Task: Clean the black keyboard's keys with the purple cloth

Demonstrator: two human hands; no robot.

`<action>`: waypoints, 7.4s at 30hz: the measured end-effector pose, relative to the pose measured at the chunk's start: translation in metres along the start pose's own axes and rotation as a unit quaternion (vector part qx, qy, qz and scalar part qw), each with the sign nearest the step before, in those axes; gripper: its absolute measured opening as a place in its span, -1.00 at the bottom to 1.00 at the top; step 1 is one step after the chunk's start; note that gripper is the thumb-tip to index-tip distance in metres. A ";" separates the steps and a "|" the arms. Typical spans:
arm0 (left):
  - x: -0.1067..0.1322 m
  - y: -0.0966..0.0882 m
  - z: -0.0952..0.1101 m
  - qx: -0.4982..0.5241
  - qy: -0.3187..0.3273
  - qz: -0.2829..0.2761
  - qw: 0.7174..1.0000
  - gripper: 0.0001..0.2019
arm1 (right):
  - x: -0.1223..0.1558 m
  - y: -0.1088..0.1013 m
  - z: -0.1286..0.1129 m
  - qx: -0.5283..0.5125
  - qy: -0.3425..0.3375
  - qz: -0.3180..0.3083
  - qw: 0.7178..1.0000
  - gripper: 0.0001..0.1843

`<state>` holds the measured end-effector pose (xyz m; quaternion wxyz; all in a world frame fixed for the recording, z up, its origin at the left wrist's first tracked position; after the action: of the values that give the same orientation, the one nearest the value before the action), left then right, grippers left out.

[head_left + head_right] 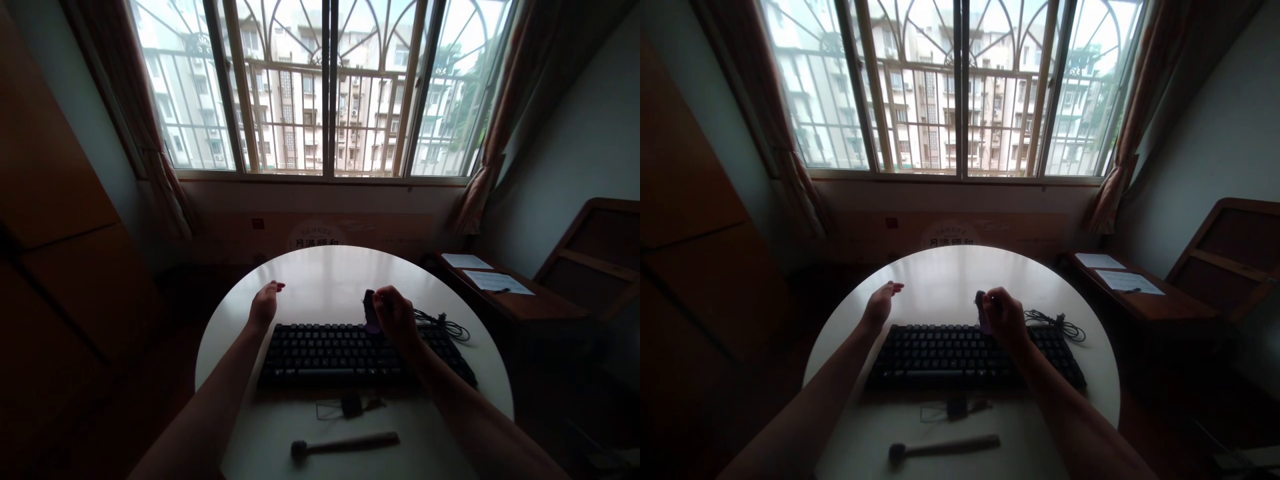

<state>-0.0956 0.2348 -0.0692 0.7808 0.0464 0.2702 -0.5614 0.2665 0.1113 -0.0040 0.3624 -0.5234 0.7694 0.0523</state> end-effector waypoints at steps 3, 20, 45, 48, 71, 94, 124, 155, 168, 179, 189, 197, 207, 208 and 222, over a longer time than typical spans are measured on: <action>0.000 0.000 -0.001 0.001 0.003 0.000 1.000 -0.50 | 0.002 0.002 0.000 0.003 -0.015 -0.005 1.000 -0.79; -0.002 -0.003 -0.003 -0.007 0.008 0.012 1.000 -0.50 | 0.010 0.045 -0.002 0.020 -0.094 -0.140 0.985 -0.62; -0.003 -0.007 -0.005 -0.008 0.004 0.014 1.000 -0.48 | 0.007 0.016 -0.011 -0.007 -0.059 -0.031 0.998 -0.77; -0.004 -0.008 -0.005 -0.007 0.004 0.017 1.000 -0.48 | 0.007 0.014 -0.011 -0.008 -0.052 -0.021 0.998 -0.74; -0.001 -0.010 -0.001 -0.015 0.003 0.015 1.000 -0.48 | 0.007 0.015 -0.014 -0.010 -0.086 -0.023 0.996 -0.83; -0.003 -0.010 -0.005 -0.019 -0.007 0.017 1.000 -0.49 | 0.007 0.003 -0.011 -0.009 -0.053 0.027 0.998 -0.91; -0.005 -0.009 -0.006 -0.032 -0.017 0.008 0.999 -0.50 | 0.005 0.005 -0.009 -0.013 -0.036 0.034 0.999 -0.91; -0.005 -0.009 -0.003 -0.009 -0.002 0.010 1.000 -0.50 | 0.006 0.008 -0.006 -0.039 -0.039 0.018 0.998 -0.92; 0.003 0.006 0.017 0.014 0.008 -0.044 0.999 -0.49 | 0.005 0.011 0.003 -0.071 -0.018 0.028 0.997 -0.78; 0.005 0.017 0.019 -0.006 0.018 -0.091 0.996 -0.49 | 0.008 -0.001 -0.008 -0.052 -0.029 0.042 0.997 -0.81; 0.024 0.046 0.024 -0.070 0.042 -0.216 0.973 -0.69 | 0.013 0.055 0.006 0.020 -0.029 -0.203 0.978 -0.94; 0.036 0.065 0.024 -0.120 0.047 -0.291 0.948 -0.71 | 0.029 0.078 0.007 0.103 -0.029 -0.295 0.950 -0.89; 0.026 0.054 0.010 -0.139 0.020 -0.268 0.953 -0.59 | 0.021 0.123 -0.053 -0.030 -0.028 -0.464 0.885 -0.81; 0.025 0.051 0.008 -0.139 0.016 -0.260 0.955 -0.57 | 0.018 0.132 -0.057 -0.013 -0.043 -0.464 0.885 -0.82; 0.015 0.039 -0.009 -0.148 0.005 -0.215 0.965 -0.55 | 0.019 0.178 -0.020 0.146 -0.059 -0.459 0.875 -0.85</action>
<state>-0.0606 0.2396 -0.0924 0.6381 -0.1257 0.3579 -0.6700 0.1026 0.1667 -0.0539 0.4629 -0.7546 0.4190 -0.2020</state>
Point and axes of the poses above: each hand's wrist, its own x-axis away from the middle knuckle, its own y-axis out of the palm, z = x × y, the point moved 10 cm from there along -x, towards the middle knuckle, and after that the axes turned 10 degrees about y, right-handed, at the moved point
